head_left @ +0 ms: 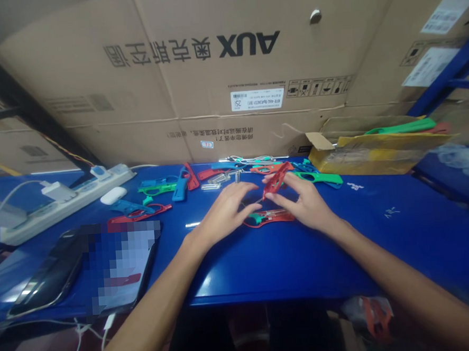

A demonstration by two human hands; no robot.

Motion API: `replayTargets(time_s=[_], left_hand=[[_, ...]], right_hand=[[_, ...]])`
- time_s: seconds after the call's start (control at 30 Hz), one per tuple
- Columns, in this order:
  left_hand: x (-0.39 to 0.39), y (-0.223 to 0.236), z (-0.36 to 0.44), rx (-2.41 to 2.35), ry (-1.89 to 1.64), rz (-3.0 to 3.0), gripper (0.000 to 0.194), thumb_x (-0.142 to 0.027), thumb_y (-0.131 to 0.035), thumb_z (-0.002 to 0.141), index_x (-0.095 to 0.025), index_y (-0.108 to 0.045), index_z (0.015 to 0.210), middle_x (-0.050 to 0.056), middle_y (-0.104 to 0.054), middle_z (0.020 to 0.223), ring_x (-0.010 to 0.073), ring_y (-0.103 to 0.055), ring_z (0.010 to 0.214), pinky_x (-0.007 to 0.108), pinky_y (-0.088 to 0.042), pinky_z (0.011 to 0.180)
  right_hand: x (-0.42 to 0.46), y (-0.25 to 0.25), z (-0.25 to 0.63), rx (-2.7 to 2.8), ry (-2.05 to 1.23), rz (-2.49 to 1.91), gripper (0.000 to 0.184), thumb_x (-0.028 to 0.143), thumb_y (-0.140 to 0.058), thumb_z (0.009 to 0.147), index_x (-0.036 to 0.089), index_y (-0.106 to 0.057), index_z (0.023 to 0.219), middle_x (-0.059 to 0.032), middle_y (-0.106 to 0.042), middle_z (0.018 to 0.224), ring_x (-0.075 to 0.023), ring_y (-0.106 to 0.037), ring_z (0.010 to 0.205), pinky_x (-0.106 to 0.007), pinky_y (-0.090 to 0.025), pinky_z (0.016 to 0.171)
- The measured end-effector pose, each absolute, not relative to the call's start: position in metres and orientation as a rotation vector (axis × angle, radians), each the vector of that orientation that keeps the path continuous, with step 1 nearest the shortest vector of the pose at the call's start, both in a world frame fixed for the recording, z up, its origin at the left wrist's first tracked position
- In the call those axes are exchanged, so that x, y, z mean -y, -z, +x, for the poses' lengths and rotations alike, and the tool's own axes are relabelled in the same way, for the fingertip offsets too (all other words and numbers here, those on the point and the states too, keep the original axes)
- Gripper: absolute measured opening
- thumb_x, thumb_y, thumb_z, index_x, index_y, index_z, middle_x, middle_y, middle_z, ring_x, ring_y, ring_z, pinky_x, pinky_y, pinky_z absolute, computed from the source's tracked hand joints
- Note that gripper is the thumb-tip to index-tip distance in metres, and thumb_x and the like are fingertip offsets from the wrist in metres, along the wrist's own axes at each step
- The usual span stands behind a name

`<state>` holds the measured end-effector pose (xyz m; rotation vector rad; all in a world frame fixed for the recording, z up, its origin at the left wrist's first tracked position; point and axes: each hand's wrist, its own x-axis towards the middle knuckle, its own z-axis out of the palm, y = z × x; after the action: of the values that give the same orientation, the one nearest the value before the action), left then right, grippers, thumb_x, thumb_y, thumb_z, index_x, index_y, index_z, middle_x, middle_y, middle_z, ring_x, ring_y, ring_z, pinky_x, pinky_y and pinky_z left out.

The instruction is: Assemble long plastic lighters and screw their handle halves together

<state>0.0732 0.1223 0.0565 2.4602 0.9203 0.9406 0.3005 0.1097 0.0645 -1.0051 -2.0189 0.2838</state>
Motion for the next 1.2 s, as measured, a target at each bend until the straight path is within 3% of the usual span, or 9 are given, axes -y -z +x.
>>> replayTargets(time_s=[0.13, 0.3, 0.47, 0.63, 0.83, 0.97, 1.2], left_hand=[[-0.129, -0.056, 0.066, -1.148, -0.86, 2.607, 0.03, -0.036, -0.055, 0.101, -0.02, -0.057, 0.125, 0.009, -0.066, 0.129, 0.026, -0.059, 0.123, 0.045, -0.045, 0.107], [-0.136, -0.05, 0.059, -1.31, -0.829, 2.668, 0.026, -0.032, -0.053, 0.102, -0.02, -0.056, 0.124, 0.009, -0.066, 0.128, 0.0263, -0.059, 0.123, 0.044, -0.046, 0.103], [-0.139, -0.046, 0.057, -1.335, -0.796, 2.669, 0.025, -0.034, -0.053, 0.102, -0.021, -0.057, 0.123, 0.008, -0.066, 0.127, 0.0261, -0.058, 0.123, 0.043, -0.044, 0.103], [-0.136, -0.051, 0.06, -1.343, -0.828, 2.557, 0.032, -0.044, -0.051, 0.102, -0.02, -0.06, 0.119, 0.009, -0.066, 0.122, 0.0266, -0.059, 0.119, 0.043, -0.045, 0.103], [-0.134, -0.056, 0.06, -1.343, -0.845, 2.508, 0.031, -0.042, -0.043, 0.105, -0.018, -0.062, 0.115, 0.009, -0.067, 0.12, 0.0264, -0.058, 0.117, 0.045, -0.043, 0.103], [-0.134, -0.057, 0.059, -1.344, -0.858, 2.512, 0.03, -0.04, -0.044, 0.104, -0.019, -0.063, 0.114, 0.009, -0.065, 0.122, 0.0259, -0.057, 0.117, 0.044, -0.042, 0.103], [-0.134, -0.056, 0.059, -1.329, -0.862, 2.554, 0.033, -0.043, -0.042, 0.105, -0.02, -0.063, 0.116, 0.009, -0.062, 0.126, 0.0261, -0.054, 0.12, 0.043, -0.041, 0.103]], right_hand=[[-0.124, -0.065, 0.327, 2.189, 0.08, -1.231, 0.036, 0.037, -0.057, 0.097, 0.022, -0.063, 0.129, -0.0115, -0.067, 0.121, -0.03, -0.059, 0.112, -0.048, -0.047, 0.097], [-0.139, -0.053, 0.356, 2.428, 0.337, -1.525, 0.036, 0.032, -0.051, 0.098, 0.02, -0.065, 0.128, -0.0144, -0.064, 0.119, -0.0325, -0.057, 0.11, -0.048, -0.045, 0.092], [-0.153, -0.054, 0.364, 2.333, 0.539, -1.722, 0.045, 0.033, -0.043, 0.1, 0.015, -0.056, 0.139, -0.02, -0.062, 0.129, -0.0367, -0.055, 0.116, -0.055, -0.038, 0.099], [-0.189, -0.072, 0.349, 2.473, 0.374, -1.642, 0.047, 0.035, -0.03, 0.105, 0.018, -0.052, 0.143, -0.0154, -0.061, 0.139, -0.0313, -0.054, 0.127, -0.051, -0.031, 0.109], [-0.229, -0.08, 0.323, 2.666, 0.259, -1.752, 0.037, 0.036, -0.056, 0.095, 0.021, -0.067, 0.127, -0.0151, -0.075, 0.114, -0.0318, -0.065, 0.109, -0.043, -0.039, 0.094], [-0.234, -0.078, 0.32, 2.658, 0.228, -1.731, 0.029, 0.032, -0.056, 0.095, 0.021, -0.073, 0.115, -0.0157, -0.073, 0.116, -0.031, -0.064, 0.109, -0.039, -0.039, 0.087], [-0.231, -0.068, 0.326, 2.453, 0.098, -1.821, 0.033, 0.034, -0.061, 0.094, 0.021, -0.068, 0.123, -0.0147, -0.069, 0.123, -0.0339, -0.06, 0.113, -0.041, -0.041, 0.083]])
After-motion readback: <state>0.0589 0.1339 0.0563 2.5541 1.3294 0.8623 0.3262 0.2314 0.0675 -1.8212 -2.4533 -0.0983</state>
